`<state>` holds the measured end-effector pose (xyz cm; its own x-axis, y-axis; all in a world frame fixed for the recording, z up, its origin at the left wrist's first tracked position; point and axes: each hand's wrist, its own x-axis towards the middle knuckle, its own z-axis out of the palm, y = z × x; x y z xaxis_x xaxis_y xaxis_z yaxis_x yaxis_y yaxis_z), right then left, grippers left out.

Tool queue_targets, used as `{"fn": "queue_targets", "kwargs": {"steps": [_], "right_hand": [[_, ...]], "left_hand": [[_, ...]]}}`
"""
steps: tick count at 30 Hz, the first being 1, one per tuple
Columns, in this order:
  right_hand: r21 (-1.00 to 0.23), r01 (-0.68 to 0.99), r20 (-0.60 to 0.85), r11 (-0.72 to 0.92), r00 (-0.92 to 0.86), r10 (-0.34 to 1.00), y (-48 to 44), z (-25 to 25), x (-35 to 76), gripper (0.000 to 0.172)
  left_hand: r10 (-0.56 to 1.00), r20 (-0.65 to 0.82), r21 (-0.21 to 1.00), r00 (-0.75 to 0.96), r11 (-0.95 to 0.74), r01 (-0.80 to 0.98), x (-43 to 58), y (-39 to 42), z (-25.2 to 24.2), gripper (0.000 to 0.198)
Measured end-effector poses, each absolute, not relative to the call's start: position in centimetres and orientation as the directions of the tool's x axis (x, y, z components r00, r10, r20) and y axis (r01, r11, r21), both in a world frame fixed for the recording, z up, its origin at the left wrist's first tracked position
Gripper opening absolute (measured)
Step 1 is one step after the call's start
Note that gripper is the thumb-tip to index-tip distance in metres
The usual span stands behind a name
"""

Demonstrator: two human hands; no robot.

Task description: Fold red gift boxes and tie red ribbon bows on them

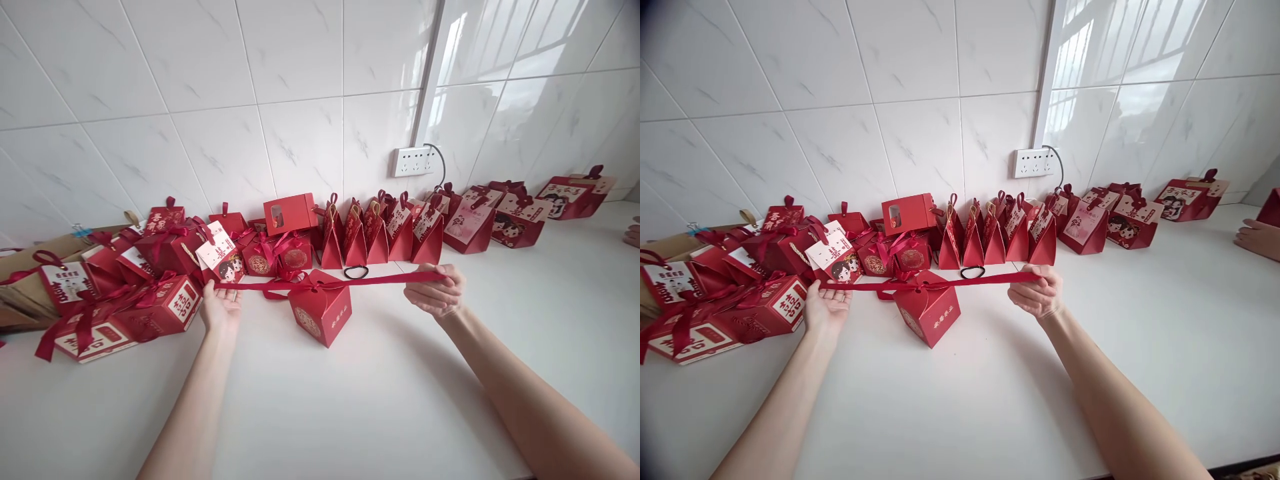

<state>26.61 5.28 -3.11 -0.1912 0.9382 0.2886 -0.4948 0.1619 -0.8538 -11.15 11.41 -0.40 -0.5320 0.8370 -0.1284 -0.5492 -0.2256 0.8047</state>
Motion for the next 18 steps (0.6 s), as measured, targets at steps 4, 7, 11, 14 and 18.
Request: {"fn": "queue_targets", "kwargs": {"steps": [4, 7, 11, 14, 18], "right_hand": [[-0.919, -0.394, 0.211, 0.021, -0.444, 0.871, 5.5, -3.9, 26.2, 0.063], [-0.969, -0.218, 0.029, -0.115, -0.565, 0.825, 4.8, -3.0, 24.4, 0.064], [-0.97, 0.114, -0.245, -0.217, -0.461, 0.853, 3.6, -1.7, 20.5, 0.065], [-0.985, 0.11, -0.171, -0.135, -0.471, 0.865, 3.1, -1.6, 18.2, 0.055], [-0.995, 0.079, -0.086, -0.057, -0.435, 0.896, 2.9, -1.7, 17.3, 0.046]], "left_hand": [[0.785, -0.032, 0.853, -0.619, -0.301, -0.426, -11.1, 11.5, -0.8, 0.012], [0.732, 0.133, 0.896, -0.668, -0.377, -0.234, -10.1, 11.1, -1.2, 0.019], [0.854, 0.349, 0.92, -0.386, -0.39, -0.033, -7.9, 9.8, -1.2, 0.013], [0.947, 0.316, 0.949, -0.061, -0.314, 0.043, -6.5, 8.8, -1.1, 0.012], [0.965, 0.191, 0.971, 0.177, -0.212, 0.108, -5.7, 7.9, -0.7, 0.018]]}}
